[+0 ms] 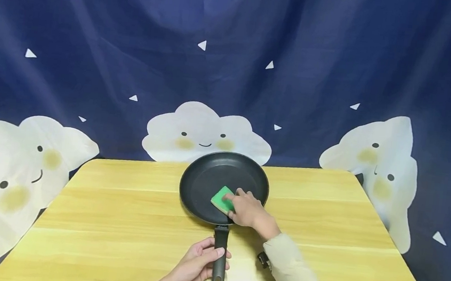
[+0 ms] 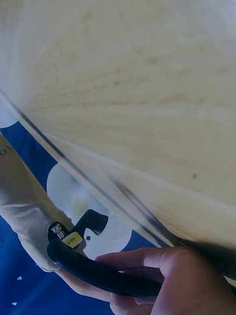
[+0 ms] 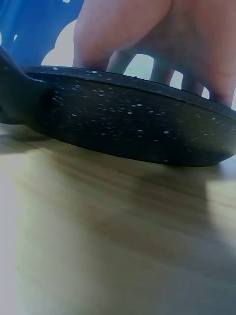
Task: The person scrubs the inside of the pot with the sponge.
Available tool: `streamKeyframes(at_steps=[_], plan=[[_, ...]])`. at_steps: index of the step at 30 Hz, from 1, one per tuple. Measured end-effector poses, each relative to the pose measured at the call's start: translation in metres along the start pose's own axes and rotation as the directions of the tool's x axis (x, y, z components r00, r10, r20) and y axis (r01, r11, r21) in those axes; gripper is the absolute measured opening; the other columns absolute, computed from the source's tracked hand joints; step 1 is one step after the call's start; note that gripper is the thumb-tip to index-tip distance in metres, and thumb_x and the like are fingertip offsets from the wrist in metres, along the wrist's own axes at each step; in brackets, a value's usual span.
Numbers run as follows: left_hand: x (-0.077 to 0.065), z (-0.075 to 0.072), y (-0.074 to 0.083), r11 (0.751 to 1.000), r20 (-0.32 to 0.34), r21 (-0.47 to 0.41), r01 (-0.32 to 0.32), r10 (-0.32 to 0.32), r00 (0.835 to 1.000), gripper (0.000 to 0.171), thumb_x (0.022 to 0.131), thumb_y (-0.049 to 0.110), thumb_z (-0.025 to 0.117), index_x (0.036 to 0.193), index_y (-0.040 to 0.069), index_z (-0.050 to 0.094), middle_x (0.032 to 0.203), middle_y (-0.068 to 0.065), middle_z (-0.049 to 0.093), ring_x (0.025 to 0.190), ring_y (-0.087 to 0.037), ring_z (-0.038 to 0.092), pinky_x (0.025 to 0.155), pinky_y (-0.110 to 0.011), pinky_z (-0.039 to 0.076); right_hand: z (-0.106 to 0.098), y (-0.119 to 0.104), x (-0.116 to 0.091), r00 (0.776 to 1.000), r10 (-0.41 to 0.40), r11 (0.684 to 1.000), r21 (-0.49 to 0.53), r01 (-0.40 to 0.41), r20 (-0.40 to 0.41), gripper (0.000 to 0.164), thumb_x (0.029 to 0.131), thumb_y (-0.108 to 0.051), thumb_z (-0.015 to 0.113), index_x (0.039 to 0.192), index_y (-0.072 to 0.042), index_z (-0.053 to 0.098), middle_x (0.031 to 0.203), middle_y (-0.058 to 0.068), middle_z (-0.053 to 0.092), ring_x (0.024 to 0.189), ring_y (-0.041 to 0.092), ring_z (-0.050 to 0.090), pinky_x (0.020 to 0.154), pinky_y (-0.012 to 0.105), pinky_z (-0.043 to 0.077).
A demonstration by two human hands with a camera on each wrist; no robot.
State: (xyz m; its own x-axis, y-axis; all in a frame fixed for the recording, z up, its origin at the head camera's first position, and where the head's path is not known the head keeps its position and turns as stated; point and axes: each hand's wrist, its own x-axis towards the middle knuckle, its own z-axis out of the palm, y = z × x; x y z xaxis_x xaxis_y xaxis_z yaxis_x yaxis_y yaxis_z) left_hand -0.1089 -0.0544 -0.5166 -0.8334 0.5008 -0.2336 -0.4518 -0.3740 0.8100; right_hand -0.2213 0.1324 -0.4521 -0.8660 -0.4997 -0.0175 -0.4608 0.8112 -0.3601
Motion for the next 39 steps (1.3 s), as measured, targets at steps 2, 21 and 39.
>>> streamKeyframes(at_steps=[2,21,39], plan=[[-0.001,-0.001,0.0,1.0,-0.009,-0.003,0.003,-0.003,1.0,0.048,0.098,0.015,0.069,0.134,-0.009,0.049,0.109,-0.014,0.072,0.087,-0.022,0.074,0.072,-0.031,0.061,0.003,-0.005,0.001,1.0,-0.003,1.0,0.018,0.003,-0.007,0.041,0.094,-0.013,0.075,0.134,-0.013,0.065,0.119,0.018,0.058,0.096,0.035,0.056,0.082,0.051,0.052],[0.001,0.002,0.0,1.0,0.015,-0.007,-0.008,0.008,1.0,0.048,0.098,0.014,0.069,0.134,-0.01,0.048,0.109,-0.015,0.071,0.087,-0.022,0.074,0.071,-0.03,0.061,0.013,-0.004,-0.009,0.994,-0.034,0.974,0.221,0.056,-0.104,0.042,0.09,-0.01,0.077,0.131,-0.015,0.07,0.116,0.008,0.063,0.105,0.031,0.058,0.088,0.051,0.05],[0.001,0.0,-0.001,1.0,0.007,-0.021,-0.014,0.014,1.0,0.033,0.098,0.012,0.068,0.124,-0.002,0.054,0.106,-0.014,0.072,0.086,-0.021,0.074,0.07,-0.029,0.061,-0.006,0.023,-0.015,0.914,0.068,0.961,0.271,0.047,-0.399,0.047,0.096,-0.02,0.075,0.141,-0.014,0.063,0.128,0.016,0.061,0.114,0.035,0.059,0.095,0.057,0.048]])
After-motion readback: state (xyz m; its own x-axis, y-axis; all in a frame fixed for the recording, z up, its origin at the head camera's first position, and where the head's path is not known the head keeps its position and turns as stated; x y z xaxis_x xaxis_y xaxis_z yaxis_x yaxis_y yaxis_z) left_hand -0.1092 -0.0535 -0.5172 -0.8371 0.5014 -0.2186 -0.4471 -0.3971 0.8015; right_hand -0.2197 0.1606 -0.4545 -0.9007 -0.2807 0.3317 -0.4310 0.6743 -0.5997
